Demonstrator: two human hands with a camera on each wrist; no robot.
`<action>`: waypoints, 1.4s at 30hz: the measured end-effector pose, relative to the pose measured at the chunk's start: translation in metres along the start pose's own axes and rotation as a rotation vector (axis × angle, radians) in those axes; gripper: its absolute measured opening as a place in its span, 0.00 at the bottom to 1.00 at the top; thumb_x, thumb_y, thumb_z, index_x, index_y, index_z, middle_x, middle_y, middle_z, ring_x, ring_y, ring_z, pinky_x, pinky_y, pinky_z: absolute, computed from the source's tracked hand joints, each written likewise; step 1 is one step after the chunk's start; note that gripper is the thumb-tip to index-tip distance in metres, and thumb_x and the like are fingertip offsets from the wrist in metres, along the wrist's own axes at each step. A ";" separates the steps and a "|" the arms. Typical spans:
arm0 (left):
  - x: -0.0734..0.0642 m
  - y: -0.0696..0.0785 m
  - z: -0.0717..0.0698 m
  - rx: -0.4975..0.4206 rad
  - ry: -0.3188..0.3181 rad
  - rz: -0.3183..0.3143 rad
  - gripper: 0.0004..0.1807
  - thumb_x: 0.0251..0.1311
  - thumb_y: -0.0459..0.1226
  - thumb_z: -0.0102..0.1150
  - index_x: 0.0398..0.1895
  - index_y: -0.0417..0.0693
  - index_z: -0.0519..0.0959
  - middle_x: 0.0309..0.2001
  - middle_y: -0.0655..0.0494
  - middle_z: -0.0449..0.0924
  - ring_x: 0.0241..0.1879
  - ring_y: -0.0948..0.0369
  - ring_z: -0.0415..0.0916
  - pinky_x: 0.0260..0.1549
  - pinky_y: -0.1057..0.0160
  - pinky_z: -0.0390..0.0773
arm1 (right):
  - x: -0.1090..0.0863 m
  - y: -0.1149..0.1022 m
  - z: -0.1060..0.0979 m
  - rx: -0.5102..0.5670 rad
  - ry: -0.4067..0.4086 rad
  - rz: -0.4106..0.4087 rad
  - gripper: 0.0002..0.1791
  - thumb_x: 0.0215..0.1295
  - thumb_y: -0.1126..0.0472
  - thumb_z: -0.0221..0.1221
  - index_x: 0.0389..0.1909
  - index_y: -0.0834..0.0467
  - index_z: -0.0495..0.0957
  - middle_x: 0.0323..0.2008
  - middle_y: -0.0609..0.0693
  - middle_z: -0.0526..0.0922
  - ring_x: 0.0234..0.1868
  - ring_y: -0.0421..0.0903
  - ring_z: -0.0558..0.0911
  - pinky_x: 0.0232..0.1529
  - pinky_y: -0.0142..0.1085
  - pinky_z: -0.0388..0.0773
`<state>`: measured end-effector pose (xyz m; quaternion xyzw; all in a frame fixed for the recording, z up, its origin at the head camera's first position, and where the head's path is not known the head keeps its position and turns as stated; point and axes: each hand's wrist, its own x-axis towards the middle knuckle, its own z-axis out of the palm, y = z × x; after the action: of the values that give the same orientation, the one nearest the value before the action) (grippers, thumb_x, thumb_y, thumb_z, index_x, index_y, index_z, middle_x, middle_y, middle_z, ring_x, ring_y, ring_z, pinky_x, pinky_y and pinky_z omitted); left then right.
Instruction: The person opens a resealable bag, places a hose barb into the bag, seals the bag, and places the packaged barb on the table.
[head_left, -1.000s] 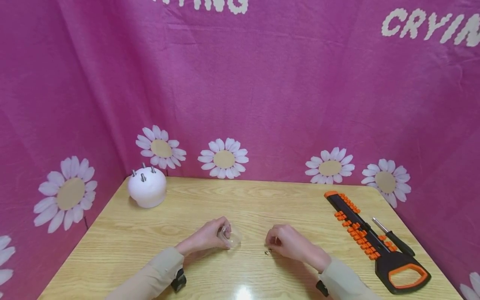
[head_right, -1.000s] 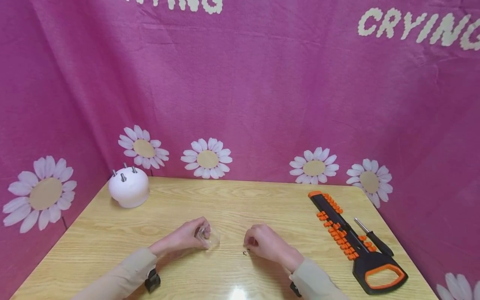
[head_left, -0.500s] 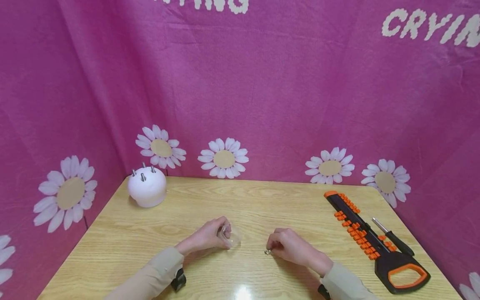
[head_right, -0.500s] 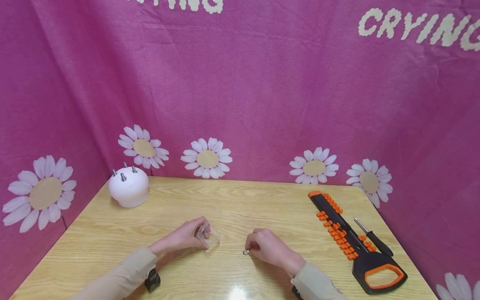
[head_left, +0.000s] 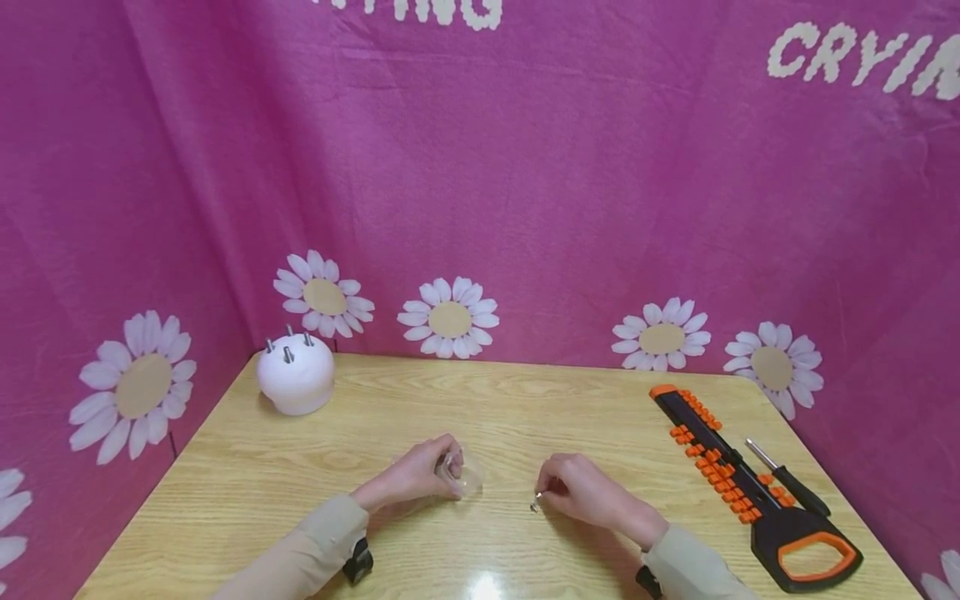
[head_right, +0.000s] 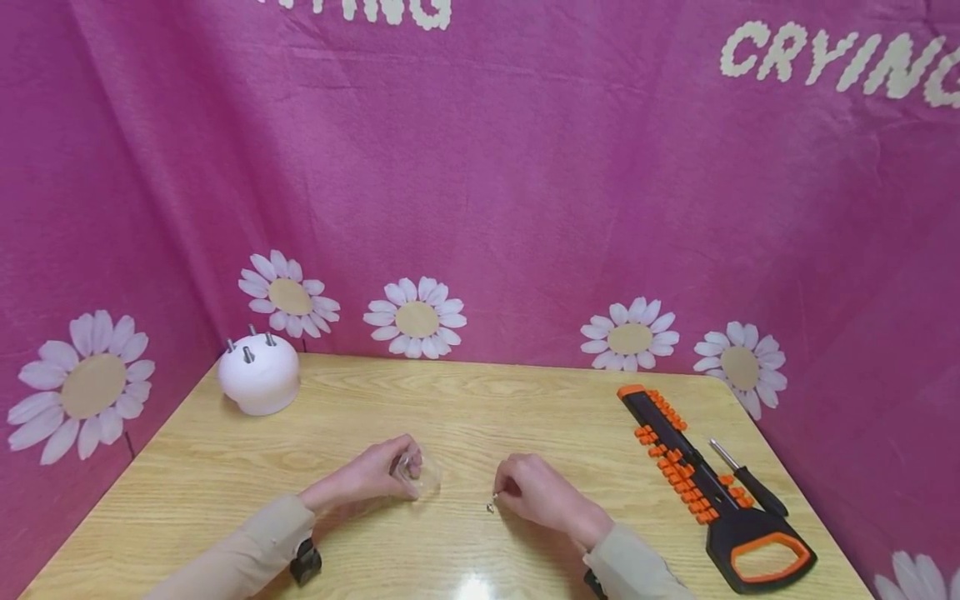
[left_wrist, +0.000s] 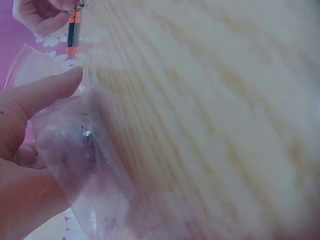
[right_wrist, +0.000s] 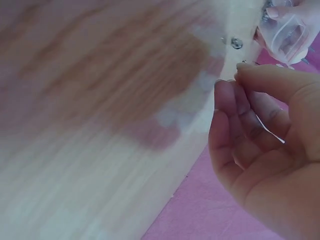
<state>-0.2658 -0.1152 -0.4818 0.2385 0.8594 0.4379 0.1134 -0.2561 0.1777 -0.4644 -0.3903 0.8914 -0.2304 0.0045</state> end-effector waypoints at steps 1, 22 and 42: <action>0.000 0.000 0.000 0.000 -0.001 0.001 0.20 0.48 0.32 0.75 0.39 0.41 0.72 0.37 0.52 0.79 0.36 0.65 0.71 0.40 0.70 0.71 | 0.002 -0.001 0.000 0.002 0.002 0.010 0.05 0.59 0.69 0.66 0.29 0.57 0.81 0.27 0.44 0.82 0.29 0.29 0.72 0.31 0.24 0.73; 0.000 -0.002 0.003 -0.011 -0.003 0.024 0.21 0.47 0.32 0.76 0.39 0.41 0.72 0.37 0.50 0.80 0.36 0.64 0.71 0.37 0.70 0.71 | 0.062 -0.035 0.009 0.047 0.077 -0.034 0.03 0.59 0.69 0.65 0.29 0.58 0.83 0.27 0.47 0.84 0.28 0.31 0.75 0.31 0.23 0.75; -0.001 -0.001 0.001 -0.026 0.009 0.011 0.20 0.47 0.30 0.75 0.38 0.40 0.72 0.36 0.51 0.79 0.35 0.64 0.73 0.36 0.70 0.72 | 0.052 -0.027 0.004 0.023 0.073 -0.041 0.02 0.60 0.68 0.65 0.30 0.58 0.83 0.28 0.48 0.84 0.28 0.31 0.77 0.31 0.25 0.77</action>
<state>-0.2647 -0.1157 -0.4835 0.2399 0.8527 0.4508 0.1100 -0.2726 0.1241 -0.4474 -0.3999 0.8800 -0.2546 -0.0287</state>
